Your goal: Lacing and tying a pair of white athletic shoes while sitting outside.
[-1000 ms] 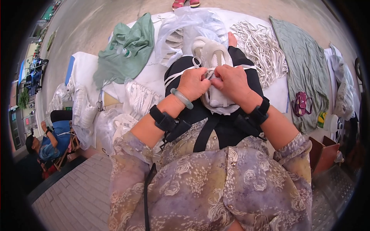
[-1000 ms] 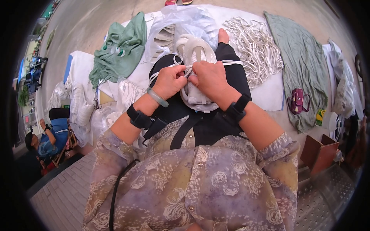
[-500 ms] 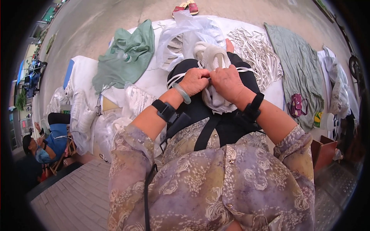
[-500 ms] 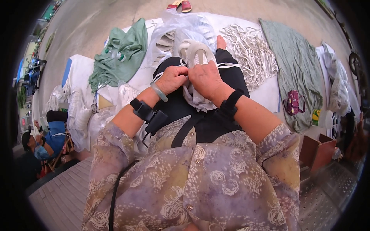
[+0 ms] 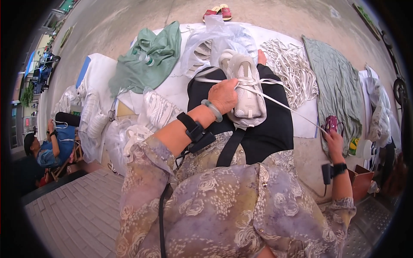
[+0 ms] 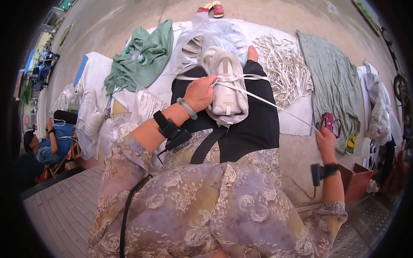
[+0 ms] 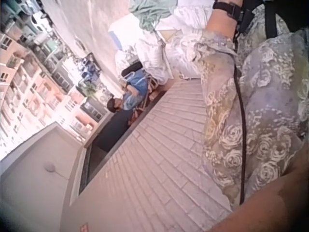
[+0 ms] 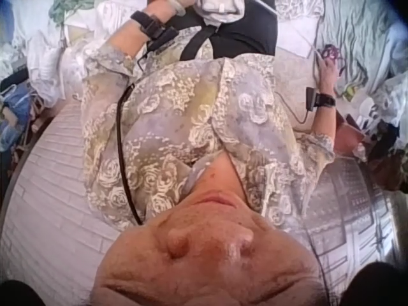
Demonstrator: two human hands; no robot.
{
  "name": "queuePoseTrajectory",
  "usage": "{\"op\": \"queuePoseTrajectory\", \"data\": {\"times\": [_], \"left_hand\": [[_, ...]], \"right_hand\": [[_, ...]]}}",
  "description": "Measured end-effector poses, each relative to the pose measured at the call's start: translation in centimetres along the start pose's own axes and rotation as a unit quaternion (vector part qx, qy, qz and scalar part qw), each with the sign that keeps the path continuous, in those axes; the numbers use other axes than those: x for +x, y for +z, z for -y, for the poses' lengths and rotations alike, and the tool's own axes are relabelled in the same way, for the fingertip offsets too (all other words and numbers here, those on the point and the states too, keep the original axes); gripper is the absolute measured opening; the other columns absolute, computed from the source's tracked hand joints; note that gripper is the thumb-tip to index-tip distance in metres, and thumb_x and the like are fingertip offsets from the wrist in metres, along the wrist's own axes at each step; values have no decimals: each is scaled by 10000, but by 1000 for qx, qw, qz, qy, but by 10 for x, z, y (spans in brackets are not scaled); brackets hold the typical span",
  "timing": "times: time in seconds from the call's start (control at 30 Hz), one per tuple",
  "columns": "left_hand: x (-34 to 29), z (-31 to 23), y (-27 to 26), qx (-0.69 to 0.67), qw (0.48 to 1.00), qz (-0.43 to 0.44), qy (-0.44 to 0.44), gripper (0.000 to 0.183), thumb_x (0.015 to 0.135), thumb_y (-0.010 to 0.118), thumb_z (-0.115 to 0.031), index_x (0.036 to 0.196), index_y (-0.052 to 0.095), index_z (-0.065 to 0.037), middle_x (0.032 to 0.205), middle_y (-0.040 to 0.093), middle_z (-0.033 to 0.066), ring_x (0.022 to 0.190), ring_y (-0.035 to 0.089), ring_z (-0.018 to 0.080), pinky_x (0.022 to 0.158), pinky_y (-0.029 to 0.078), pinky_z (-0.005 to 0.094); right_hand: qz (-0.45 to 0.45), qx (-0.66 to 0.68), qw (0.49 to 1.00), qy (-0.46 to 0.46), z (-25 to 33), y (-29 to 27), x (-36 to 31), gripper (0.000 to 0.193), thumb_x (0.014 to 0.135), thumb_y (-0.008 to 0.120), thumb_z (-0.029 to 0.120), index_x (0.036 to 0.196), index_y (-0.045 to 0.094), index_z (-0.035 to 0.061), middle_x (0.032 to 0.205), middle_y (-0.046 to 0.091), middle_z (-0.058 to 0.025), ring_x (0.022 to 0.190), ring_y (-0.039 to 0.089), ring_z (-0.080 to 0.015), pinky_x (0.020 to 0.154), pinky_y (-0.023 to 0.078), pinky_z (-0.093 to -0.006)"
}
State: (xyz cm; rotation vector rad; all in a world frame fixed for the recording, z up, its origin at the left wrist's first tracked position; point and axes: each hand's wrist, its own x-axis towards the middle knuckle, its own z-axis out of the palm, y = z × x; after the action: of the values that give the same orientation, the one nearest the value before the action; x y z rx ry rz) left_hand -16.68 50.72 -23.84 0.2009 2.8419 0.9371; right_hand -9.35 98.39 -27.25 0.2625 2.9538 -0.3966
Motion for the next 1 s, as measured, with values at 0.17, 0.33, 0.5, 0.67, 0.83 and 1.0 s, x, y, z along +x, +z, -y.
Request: {"op": "queuePoseTrajectory", "data": {"times": [0.17,0.33,0.5,0.67,0.83,1.0], "left_hand": [[4,-6,6,23,999,-2,-23,366,729,424,-95,1065,556,-38,876,597,211,866,552,402,802,443,443],[17,19,23,-115,990,-81,-24,245,727,535,-66,970,549,-32,753,602,136,716,602,278,671,481,356],[39,14,17,-448,871,-124,-161,242,679,591,81,876,492,-19,674,546,32,594,572,121,517,453,236],[48,6,-11,-580,777,-132,-206,324,691,558,78,989,453,7,696,560,55,544,567,134,491,473,248],[45,19,-3,-371,909,-188,-29,306,752,519,39,1055,500,5,711,574,48,574,550,108,540,459,240],[32,20,9,-348,905,-243,9,268,765,510,25,1029,544,-14,699,578,42,607,538,104,579,449,251]], "right_hand": [[-33,-193,968,154,-140,3,-71,253,738,534,244,706,573,-4,675,557,-208,710,580,-351,649,431,-455],[225,-119,966,-36,10,15,-30,363,728,584,381,660,627,27,698,591,-195,705,584,-374,624,457,-464],[6,124,947,-298,148,18,11,170,758,640,148,846,577,17,792,562,-129,745,549,-313,658,438,-381],[-61,233,886,-397,230,28,25,229,733,638,148,935,579,59,824,581,-89,779,561,-283,669,434,-390],[36,231,900,-368,249,28,27,193,744,620,125,922,579,62,778,577,-103,732,562,-303,656,428,-401],[64,309,890,-328,250,9,19,105,770,604,96,862,585,47,657,543,-125,609,549,-317,559,424,-388]]}}
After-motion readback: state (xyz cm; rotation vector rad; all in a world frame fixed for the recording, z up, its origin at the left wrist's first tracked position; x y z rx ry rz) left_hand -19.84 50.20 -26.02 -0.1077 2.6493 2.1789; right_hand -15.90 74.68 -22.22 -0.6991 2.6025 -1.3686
